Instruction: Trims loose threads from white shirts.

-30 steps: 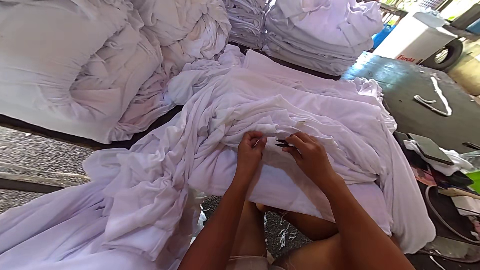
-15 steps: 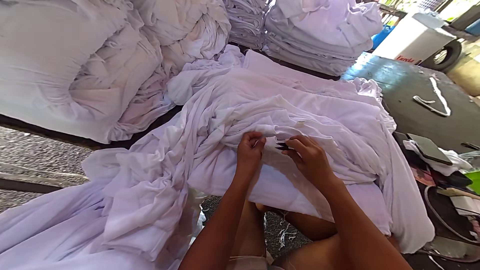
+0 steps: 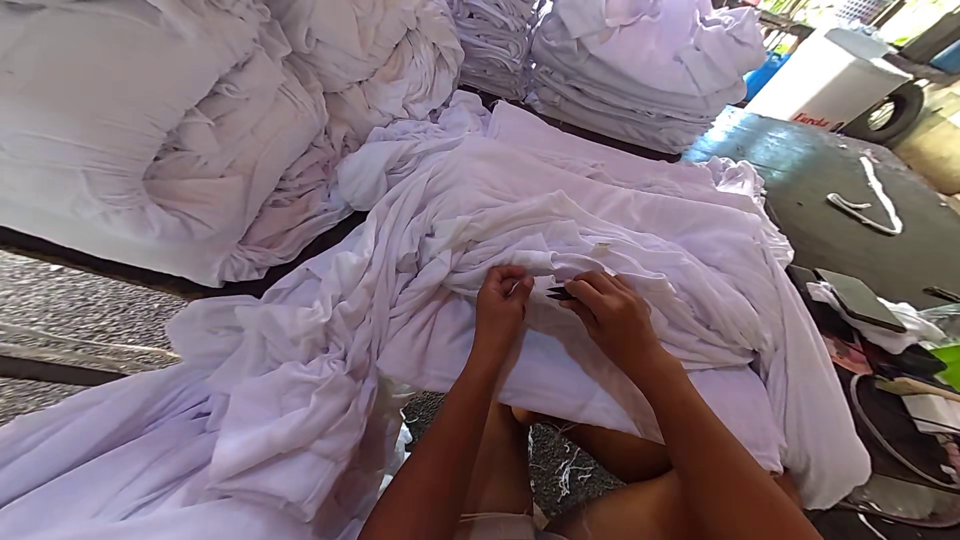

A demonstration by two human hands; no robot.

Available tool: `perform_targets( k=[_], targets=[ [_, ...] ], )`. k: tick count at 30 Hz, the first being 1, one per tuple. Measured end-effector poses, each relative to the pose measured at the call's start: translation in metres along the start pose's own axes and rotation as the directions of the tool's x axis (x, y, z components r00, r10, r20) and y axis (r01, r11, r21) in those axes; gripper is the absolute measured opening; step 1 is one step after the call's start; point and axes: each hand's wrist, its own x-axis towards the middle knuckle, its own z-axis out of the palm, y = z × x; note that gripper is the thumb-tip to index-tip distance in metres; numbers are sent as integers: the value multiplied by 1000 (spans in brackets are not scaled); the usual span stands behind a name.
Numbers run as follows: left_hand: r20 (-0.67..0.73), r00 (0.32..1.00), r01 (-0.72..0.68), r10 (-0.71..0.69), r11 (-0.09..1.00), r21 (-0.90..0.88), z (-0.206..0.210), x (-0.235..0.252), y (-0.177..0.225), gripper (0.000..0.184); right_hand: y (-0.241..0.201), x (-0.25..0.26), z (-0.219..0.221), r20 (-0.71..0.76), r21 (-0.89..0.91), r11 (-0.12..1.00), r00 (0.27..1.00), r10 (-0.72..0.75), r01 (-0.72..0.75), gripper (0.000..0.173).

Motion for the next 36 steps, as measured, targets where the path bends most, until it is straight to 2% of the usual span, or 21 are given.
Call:
perform_targets(
  k=[6,8,11,16,18,23,26,28,31,35,36],
  targets=[
    [-3,1000,4,-4,1000,-2,0,0,-1,19,3,-1,2,51,185,980,997,65,-74,23],
    [2,1000,11,-11,1000,2,-1,0,1,19,4,0,2,44,174,981,996,79,-86,22],
    [78,996,-50,50,999,5,-4,-1,-1,15,4,-1,4,14,129,987,995,99,-100,20],
    [231,964,-143,133,989,30,-13,-2,0,16,4,-4,6,7,218,961,985,172,-169,22],
    [224,965,-141,138,990,-4,-12,-2,-1,14,2,-5,4,8,261,946,981,195,-190,24],
    [130,990,-40,60,988,-152,-8,-2,-4,8,-14,-4,5,-102,322,926,965,242,-198,33],
    [97,995,-17,33,987,-163,-7,-3,-4,8,-22,0,14,-72,243,956,979,189,-167,21],
    [97,995,-19,36,985,-172,-7,-3,-6,9,-22,3,19,-16,229,952,977,212,-203,17],
    [118,991,-34,59,979,-203,-8,-2,-13,8,-19,10,14,130,380,866,946,297,-324,18],
    [160,984,-45,83,973,-228,-9,-2,-13,7,-14,13,0,234,687,560,870,434,-464,11],
    [160,984,-43,82,971,-236,-9,-2,-14,7,-13,12,-3,223,711,532,865,449,-460,8]
  ],
)
